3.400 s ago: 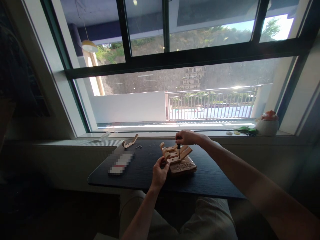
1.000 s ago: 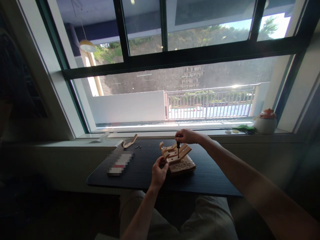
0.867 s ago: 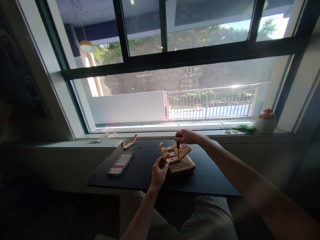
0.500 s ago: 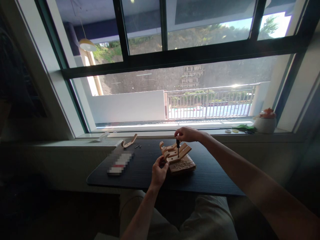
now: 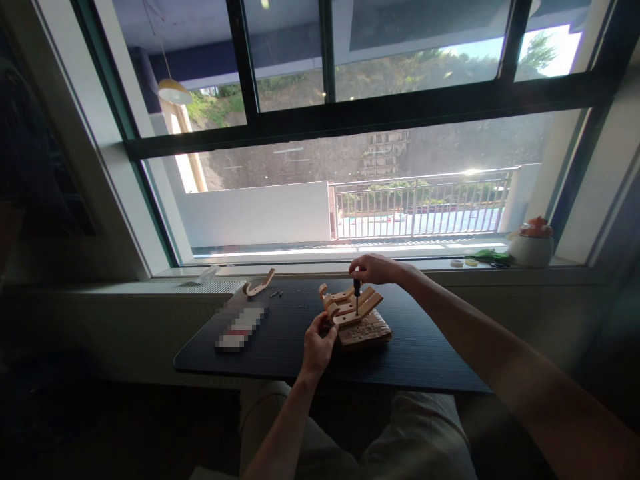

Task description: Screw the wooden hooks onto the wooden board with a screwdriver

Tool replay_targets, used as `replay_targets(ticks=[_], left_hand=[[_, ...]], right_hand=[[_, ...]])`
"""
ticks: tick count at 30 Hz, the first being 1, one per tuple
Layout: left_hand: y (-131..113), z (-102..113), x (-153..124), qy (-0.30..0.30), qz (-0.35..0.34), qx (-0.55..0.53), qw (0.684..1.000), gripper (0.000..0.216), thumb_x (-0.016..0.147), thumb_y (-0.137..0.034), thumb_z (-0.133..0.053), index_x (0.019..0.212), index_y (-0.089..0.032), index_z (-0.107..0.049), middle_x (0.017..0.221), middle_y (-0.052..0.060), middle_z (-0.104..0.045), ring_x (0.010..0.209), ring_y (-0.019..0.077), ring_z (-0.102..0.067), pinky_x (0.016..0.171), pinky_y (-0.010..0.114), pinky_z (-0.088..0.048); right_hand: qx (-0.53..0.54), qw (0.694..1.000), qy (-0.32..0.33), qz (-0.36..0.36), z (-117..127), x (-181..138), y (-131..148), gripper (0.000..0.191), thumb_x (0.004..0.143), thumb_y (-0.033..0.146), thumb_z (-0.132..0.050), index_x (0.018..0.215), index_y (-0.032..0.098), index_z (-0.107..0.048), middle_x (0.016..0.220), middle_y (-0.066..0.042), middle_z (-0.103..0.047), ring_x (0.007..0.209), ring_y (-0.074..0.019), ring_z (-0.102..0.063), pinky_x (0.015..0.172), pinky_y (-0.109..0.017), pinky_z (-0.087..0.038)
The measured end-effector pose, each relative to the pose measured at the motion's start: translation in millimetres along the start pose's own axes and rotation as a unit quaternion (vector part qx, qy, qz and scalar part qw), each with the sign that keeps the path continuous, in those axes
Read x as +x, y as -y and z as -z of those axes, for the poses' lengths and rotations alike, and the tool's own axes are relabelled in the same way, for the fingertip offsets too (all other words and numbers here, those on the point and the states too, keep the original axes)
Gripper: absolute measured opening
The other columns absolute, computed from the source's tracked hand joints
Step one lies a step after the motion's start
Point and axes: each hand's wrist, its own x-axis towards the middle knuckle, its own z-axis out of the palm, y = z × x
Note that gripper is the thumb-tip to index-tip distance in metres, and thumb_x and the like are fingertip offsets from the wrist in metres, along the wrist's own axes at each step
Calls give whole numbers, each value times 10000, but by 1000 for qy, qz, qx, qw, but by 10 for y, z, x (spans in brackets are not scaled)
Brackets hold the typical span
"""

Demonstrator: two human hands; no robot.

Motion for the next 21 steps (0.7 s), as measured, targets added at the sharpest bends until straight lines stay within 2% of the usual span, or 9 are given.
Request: replay_targets(ticks=[6,12,16,21], left_hand=[[17,-2,7,7,-1,3,1000,334,690,-234,-668,1013,-155,-637,959,70,-687,799,163,-636,723,265,-507],[29,-2,11,7,-7,2,1000,330,690,-228,-665,1010,-154,-634,947,66,-692,794,162,-637,721,261,-505],[22,6,3,14,-13,3,1000,330,698,-237,-660,1016,-152,-633,963,73,-693,810,170,-637,736,272,-504],[49,6,8,14,-7,3,1000,345,700,-240,-659,1031,-150,-625,977,76,-687,822,172,-636,737,270,-502]], right_hand=[[2,1000,17,-1,4,-33,-3,281,778,269,-534,992,175,-690,784,-36,-706,647,-129,-601,546,-201,-376],[20,999,31,-5,-30,-26,-59,300,811,350,-510,935,140,-684,693,-37,-691,575,-111,-591,515,-189,-382],[26,999,36,-1,-12,-34,-39,321,804,388,-521,949,152,-684,720,-34,-696,582,-111,-592,506,-186,-379],[18,1000,21,4,19,-46,-24,299,792,333,-534,987,168,-690,758,-35,-700,629,-122,-591,530,-195,-369]])
